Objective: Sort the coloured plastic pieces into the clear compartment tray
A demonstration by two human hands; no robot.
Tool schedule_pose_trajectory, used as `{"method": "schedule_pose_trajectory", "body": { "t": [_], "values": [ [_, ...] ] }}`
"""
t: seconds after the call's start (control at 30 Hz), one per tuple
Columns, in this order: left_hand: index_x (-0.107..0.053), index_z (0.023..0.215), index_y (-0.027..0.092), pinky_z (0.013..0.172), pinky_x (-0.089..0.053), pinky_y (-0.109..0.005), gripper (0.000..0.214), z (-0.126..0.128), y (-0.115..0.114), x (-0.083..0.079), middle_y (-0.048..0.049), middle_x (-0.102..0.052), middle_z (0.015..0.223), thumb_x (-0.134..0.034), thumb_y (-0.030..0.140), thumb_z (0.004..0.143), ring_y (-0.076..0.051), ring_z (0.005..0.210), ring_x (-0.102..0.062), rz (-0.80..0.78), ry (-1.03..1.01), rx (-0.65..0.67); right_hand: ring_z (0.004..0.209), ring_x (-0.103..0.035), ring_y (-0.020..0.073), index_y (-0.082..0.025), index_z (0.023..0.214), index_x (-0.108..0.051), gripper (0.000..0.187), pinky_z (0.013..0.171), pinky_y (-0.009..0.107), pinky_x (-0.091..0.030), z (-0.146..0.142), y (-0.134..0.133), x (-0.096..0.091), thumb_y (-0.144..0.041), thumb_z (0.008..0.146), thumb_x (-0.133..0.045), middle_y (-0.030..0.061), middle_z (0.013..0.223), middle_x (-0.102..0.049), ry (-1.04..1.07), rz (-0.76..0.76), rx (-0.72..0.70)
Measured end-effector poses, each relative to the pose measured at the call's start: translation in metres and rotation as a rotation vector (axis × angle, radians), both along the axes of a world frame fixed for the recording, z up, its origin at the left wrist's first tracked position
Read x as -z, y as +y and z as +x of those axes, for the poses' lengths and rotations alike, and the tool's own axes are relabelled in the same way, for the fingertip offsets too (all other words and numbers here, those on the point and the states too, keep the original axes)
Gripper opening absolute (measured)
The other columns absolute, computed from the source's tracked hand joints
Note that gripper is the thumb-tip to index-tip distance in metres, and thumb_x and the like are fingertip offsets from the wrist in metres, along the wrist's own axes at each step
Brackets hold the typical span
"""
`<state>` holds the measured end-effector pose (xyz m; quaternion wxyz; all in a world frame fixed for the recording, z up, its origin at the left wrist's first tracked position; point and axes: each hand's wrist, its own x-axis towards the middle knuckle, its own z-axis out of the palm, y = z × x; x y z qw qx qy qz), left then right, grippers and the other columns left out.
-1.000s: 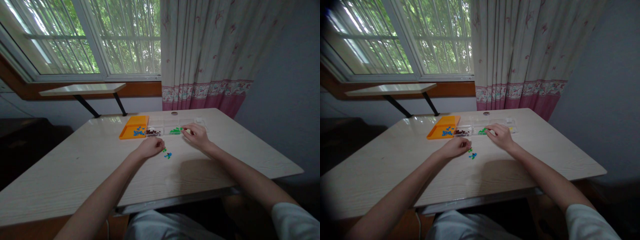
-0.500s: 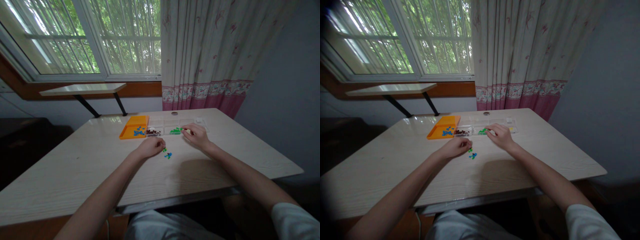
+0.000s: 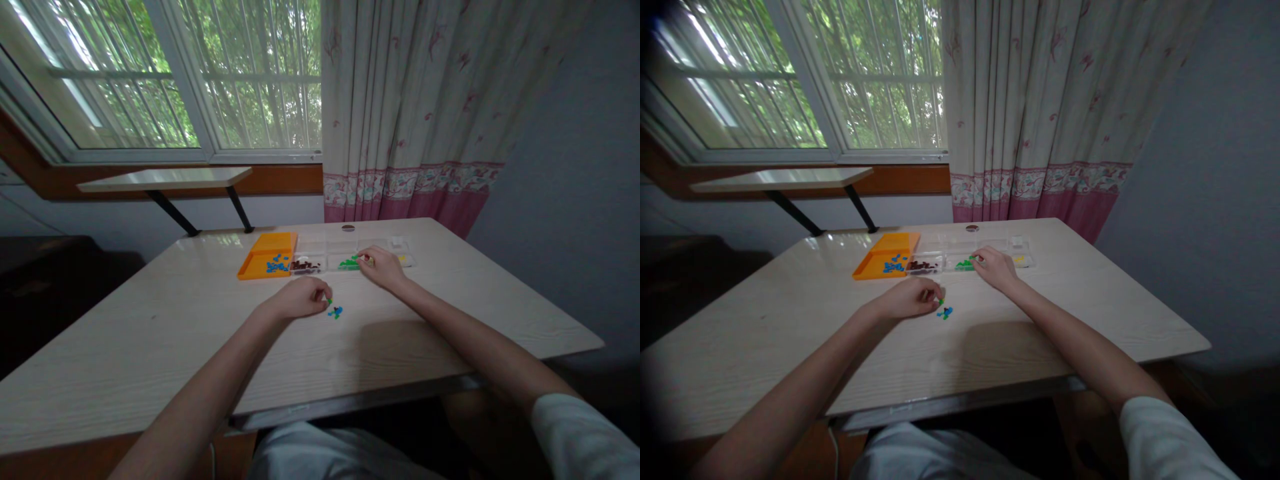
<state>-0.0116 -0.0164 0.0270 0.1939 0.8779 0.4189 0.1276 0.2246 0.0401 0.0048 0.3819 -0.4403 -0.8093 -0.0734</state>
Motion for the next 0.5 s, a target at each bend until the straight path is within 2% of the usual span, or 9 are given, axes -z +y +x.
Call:
{"method": "schedule_pose_trajectory", "body": {
  "t": [0.17, 0.33, 0.43, 0.5],
  "values": [
    [-0.065, 0.080, 0.016, 0.050, -0.030, -0.019, 0.020, 0.001, -0.002, -0.003, 0.0001, -0.056, 0.060, -0.052, 0.023, 0.067, -0.010, 0.053, -0.046, 0.012, 0.004, -0.004, 0.073, -0.057, 0.0145, -0.020, 0.090, -0.064, 0.017, 0.062, 0.024, -0.041, 0.001, 0.010, 0.003, -0.027, 0.080, -0.052, 0.0024, 0.079, -0.062, -0.058, -0.048, 0.052],
    [-0.065, 0.080, 0.017, 0.050, -0.030, -0.018, 0.020, 0.001, -0.002, -0.004, 0.0008, -0.055, 0.061, -0.056, 0.026, 0.065, -0.010, 0.053, -0.046, 0.030, 0.024, 0.012, 0.074, -0.057, 0.0150, -0.020, 0.096, -0.063, 0.020, 0.064, 0.025, -0.042, 0.003, 0.008, 0.003, -0.025, 0.080, -0.051, 0.0029, 0.079, -0.062, -0.052, -0.060, 0.050],
    [-0.065, 0.081, 0.018, 0.051, -0.030, -0.018, 0.019, 0.001, -0.003, -0.004, 0.0006, -0.056, 0.062, -0.056, 0.026, 0.066, -0.010, 0.055, -0.047, 0.051, 0.040, 0.021, 0.075, -0.057, 0.0143, -0.020, 0.093, -0.063, 0.018, 0.065, 0.024, -0.042, 0.002, -0.002, 0.002, -0.023, 0.081, -0.049, 0.0026, 0.080, -0.062, -0.053, -0.084, -0.018],
    [-0.064, 0.080, 0.018, 0.051, -0.030, -0.019, 0.019, 0.002, -0.004, -0.005, 0.0003, -0.057, 0.063, -0.054, 0.025, 0.066, -0.010, 0.055, -0.047, 0.065, 0.051, 0.021, 0.075, -0.057, 0.0135, -0.019, 0.092, -0.063, 0.017, 0.066, 0.023, -0.042, 0.001, -0.010, 0.001, -0.022, 0.081, -0.049, 0.0025, 0.081, -0.063, -0.094, -0.118, -0.125]
  ]
}}
